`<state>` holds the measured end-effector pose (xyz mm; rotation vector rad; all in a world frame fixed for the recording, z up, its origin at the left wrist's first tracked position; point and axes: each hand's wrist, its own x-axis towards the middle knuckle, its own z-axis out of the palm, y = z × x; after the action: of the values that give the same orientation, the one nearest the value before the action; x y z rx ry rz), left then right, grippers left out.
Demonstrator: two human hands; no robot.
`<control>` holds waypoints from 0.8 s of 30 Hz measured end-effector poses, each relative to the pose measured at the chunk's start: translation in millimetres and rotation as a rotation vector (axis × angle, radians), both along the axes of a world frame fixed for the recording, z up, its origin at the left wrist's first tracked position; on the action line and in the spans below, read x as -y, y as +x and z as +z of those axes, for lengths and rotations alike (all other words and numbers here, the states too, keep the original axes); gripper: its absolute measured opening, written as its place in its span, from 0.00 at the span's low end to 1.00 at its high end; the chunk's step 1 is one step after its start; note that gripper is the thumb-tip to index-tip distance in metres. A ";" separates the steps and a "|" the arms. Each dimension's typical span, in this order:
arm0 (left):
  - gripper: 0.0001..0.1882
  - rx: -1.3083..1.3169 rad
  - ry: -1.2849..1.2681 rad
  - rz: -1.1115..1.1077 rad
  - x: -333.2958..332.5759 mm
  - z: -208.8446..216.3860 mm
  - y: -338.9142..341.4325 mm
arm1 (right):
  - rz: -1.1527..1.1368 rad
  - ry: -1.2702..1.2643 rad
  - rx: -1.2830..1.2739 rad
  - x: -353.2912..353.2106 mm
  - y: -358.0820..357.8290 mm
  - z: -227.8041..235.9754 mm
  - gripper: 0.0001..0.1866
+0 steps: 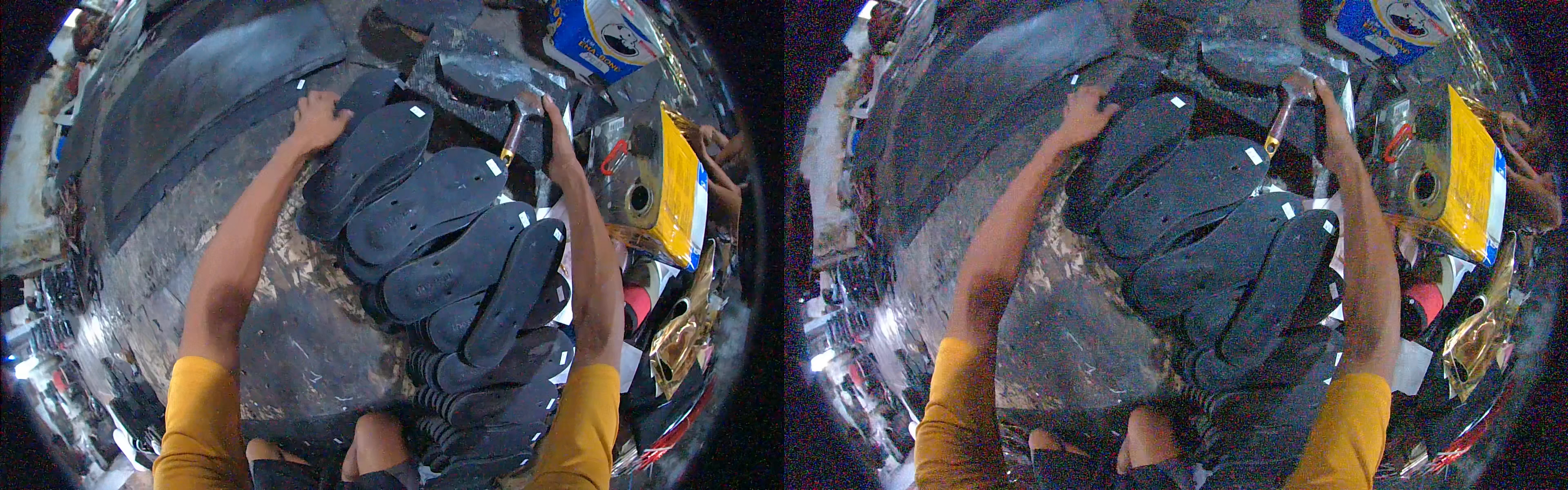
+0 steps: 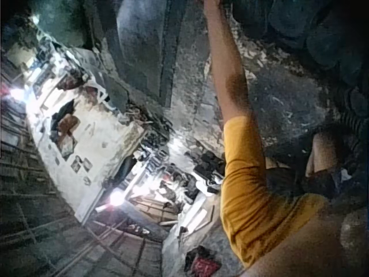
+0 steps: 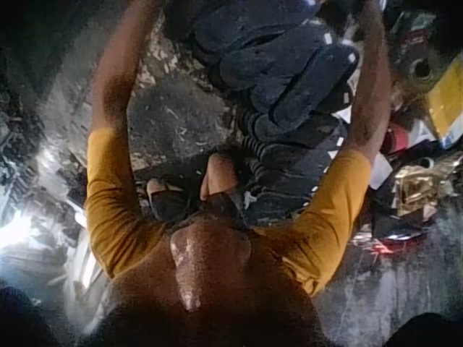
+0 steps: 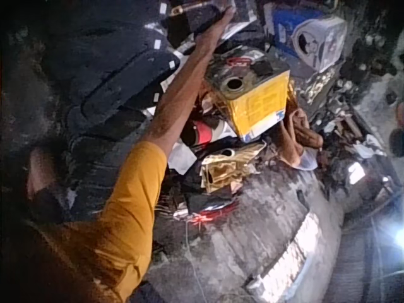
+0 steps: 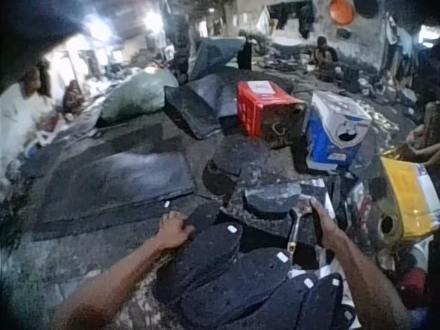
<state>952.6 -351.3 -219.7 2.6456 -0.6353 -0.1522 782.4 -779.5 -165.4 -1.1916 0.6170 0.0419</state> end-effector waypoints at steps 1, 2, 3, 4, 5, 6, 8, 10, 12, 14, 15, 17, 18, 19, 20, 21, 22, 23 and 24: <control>0.31 0.089 0.052 0.005 0.6 -3.5 -0.2 | 0.000 -0.002 0.005 -3.3 2.4 1.8 0.36; 0.33 0.021 0.086 -0.027 -2.5 -4.7 1.7 | 0.001 -0.004 0.011 -7.0 5.5 3.7 0.36; 0.32 0.037 0.176 0.012 -5.7 -5.7 3.6 | 0.004 -0.005 0.018 -10.9 9.1 5.8 0.37; 0.31 0.039 0.261 0.031 6.3 -0.8 -4.0 | -0.003 -0.005 -0.003 -8.6 2.3 4.3 0.37; 0.29 0.052 0.348 0.059 17.2 5.8 -8.8 | -0.003 -0.003 -0.013 -6.4 0.4 3.6 0.38; 0.29 0.146 0.376 0.039 28.3 12.1 -14.6 | -0.003 -0.001 -0.023 -4.2 -0.8 3.2 0.38; 0.27 0.338 0.439 0.009 42.4 24.6 -23.9 | -0.007 -0.029 -0.035 -4.3 2.0 4.1 0.38; 0.27 0.305 0.424 -0.010 48.2 37.8 -29.0 | 0.012 -0.026 -0.033 -0.6 4.0 3.3 0.39; 0.32 0.196 0.439 -0.022 48.6 47.6 -30.9 | 0.055 0.006 -0.027 5.2 -0.3 -0.6 0.39; 0.41 -0.054 0.306 0.114 38.1 54.6 -21.1 | 0.028 0.002 -0.017 5.7 0.8 -2.7 0.39; 0.46 -0.184 0.240 0.178 29.3 56.5 -14.5 | 0.014 0.002 -0.018 6.3 0.3 -4.3 0.39; 0.61 -0.237 0.088 0.185 -9.3 45.3 10.6 | 0.008 -0.014 -0.011 -0.4 8.5 -1.3 0.39; 0.62 -0.235 0.048 0.206 -21.1 45.6 15.4 | -0.007 -0.037 -0.021 -7.1 9.9 5.2 0.39; 0.63 -0.233 0.006 0.224 -31.5 46.1 19.0 | -0.023 -0.061 -0.032 -10.2 10.5 9.5 0.39; 0.63 -0.232 -0.018 0.222 -35.2 57.8 19.2 | -0.009 -0.050 -0.025 -5.9 5.7 7.5 0.39; 0.62 -0.302 -0.114 0.230 -40.4 71.0 19.6 | 0.007 -0.039 -0.017 -1.8 1.9 6.0 0.39; 0.61 -0.367 -0.206 0.247 -49.0 89.9 16.2 | 0.031 -0.024 -0.004 -1.0 1.0 4.6 0.39; 0.59 -0.425 -0.299 0.268 -55.0 106.4 10.8 | 0.021 -0.033 -0.014 -1.4 4.4 3.8 0.39; 0.58 -0.399 -0.316 0.269 -55.9 116.5 1.0 | 0.005 -0.045 -0.026 -1.2 7.6 3.7 0.39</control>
<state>953.6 -295.4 -103.1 2.2736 -0.1526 -0.4468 790.1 -778.3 -161.7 -1.2382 0.6404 0.0479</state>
